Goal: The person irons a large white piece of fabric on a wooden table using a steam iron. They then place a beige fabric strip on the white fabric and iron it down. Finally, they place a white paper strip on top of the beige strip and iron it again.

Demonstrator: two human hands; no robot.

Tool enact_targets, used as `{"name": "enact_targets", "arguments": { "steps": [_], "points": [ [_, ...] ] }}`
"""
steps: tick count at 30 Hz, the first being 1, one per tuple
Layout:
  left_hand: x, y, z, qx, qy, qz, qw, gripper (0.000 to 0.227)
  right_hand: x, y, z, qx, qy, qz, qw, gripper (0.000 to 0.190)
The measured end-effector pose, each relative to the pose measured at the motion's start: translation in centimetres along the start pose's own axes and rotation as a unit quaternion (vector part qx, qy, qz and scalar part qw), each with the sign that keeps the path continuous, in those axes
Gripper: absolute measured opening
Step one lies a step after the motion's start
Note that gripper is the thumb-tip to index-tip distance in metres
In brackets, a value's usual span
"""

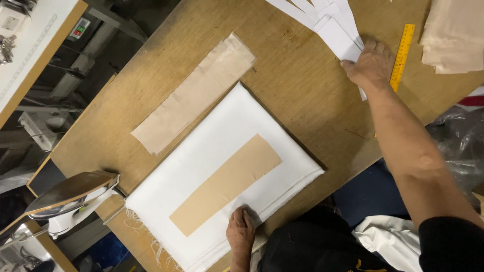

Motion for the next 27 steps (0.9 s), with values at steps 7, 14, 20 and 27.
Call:
{"name": "enact_targets", "arguments": {
  "steps": [7, 14, 20, 27],
  "points": [
    [-0.1, 0.0, 0.1, -0.004, -0.017, 0.026, 1.000, 0.020, 3.2, 1.7, -1.3, -0.076, -0.097, -0.147, 0.981, 0.055],
    [-1.2, -0.2, -0.9, 0.011, -0.036, 0.019, 0.999, 0.015, 5.7, 3.5, -2.5, -0.065, -0.057, -0.237, 0.968, 0.057],
    [-1.3, -0.2, -0.9, 0.015, -0.042, 0.029, 0.999, 0.014, 3.6, -0.9, -5.0, 0.058, 0.045, -0.130, 0.989, 0.060],
    [-1.6, -0.2, -0.5, 0.033, -0.076, 0.041, 0.996, 0.014, -0.4, -12.9, -14.3, 0.121, 0.021, 0.012, 0.992, 0.058]
  ]
}}
Point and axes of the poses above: each hand's wrist, its own y-axis away from the middle knuckle, its own x-axis out of the back of the hand, z = x × y, the point moved 4 cm from there along -y, towards the middle knuckle, and after that the axes turned 1 degree about x, right-handed, at the moved point
